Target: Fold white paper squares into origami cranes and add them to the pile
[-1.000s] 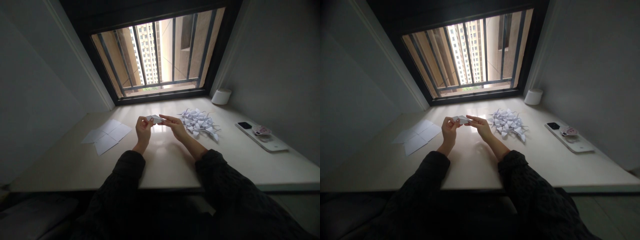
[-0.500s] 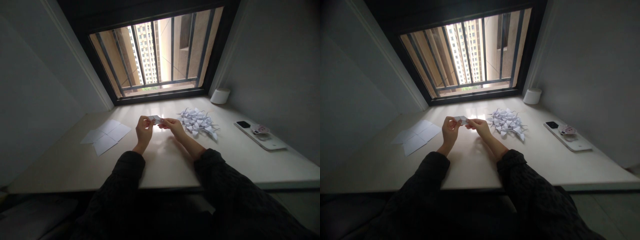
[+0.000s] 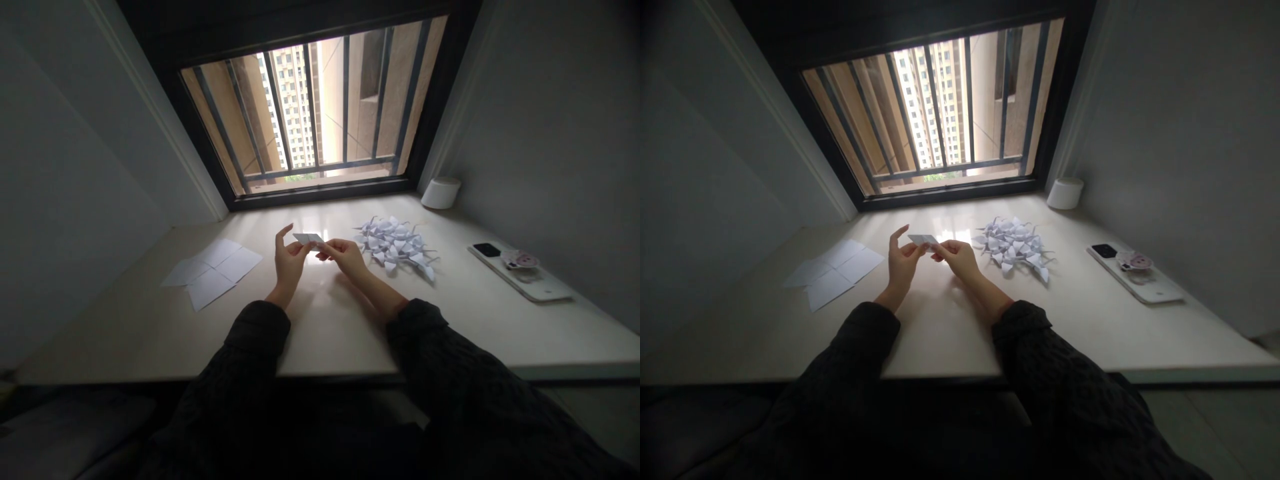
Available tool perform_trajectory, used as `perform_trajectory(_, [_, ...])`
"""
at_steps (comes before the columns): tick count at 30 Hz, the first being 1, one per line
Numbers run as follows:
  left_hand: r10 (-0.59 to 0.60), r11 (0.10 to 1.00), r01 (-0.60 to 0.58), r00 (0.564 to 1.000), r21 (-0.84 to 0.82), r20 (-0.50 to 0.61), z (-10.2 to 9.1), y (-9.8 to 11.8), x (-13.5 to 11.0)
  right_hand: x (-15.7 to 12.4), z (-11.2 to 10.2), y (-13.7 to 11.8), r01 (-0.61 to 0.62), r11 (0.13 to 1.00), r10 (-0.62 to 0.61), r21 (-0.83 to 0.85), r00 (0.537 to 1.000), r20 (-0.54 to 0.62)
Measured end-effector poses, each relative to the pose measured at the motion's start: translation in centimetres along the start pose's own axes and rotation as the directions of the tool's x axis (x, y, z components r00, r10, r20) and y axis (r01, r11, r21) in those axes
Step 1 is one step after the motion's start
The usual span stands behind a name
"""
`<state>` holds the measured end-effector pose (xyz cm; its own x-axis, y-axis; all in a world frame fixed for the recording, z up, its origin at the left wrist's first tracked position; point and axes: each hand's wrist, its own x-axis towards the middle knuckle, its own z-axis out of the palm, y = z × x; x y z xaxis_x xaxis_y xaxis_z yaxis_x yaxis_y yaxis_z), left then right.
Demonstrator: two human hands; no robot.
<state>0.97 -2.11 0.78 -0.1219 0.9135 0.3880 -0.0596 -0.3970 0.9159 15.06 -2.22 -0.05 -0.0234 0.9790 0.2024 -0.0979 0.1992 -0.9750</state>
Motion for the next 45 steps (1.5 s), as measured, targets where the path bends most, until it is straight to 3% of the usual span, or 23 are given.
perform_trajectory(7, [-0.148,0.987,0.143,0.986,-0.074,-0.071,0.0,-0.5,0.5,0.1,0.0,0.9,0.011,0.999,-0.011,-0.046,1.000,0.014])
perform_trajectory(11, [-0.112,0.993,0.110,0.991,-0.030,-0.079,0.0,-0.5,0.5,0.0,0.1,1.0,0.015,0.999,-0.014,-0.052,1.000,0.016])
perform_trajectory(18, [-0.074,0.996,0.074,0.997,-0.046,-0.001,0.2,-0.3,0.4,0.0,0.2,1.1,0.020,1.000,-0.020,0.000,1.000,0.007])
perform_trajectory(26, [-0.083,0.996,0.080,0.994,-0.039,-0.072,0.2,-0.8,0.4,-0.1,0.5,1.0,0.065,0.987,-0.066,-0.145,0.998,0.002])
perform_trajectory(38, [-0.152,0.986,0.145,0.983,-0.078,-0.099,-0.5,-0.9,0.8,0.0,1.4,1.2,0.106,0.994,-0.104,0.034,0.993,-0.064])
perform_trajectory(42, [-0.159,0.987,0.153,0.979,-0.054,-0.124,-0.7,-1.2,0.9,-0.1,0.7,0.7,0.203,0.968,-0.226,-0.148,0.962,-0.151])
perform_trajectory(45, [-0.062,0.998,0.064,0.995,0.016,-0.082,-0.8,-0.8,0.7,-0.2,-0.1,0.2,0.313,0.880,-0.381,-0.356,0.914,-0.137])
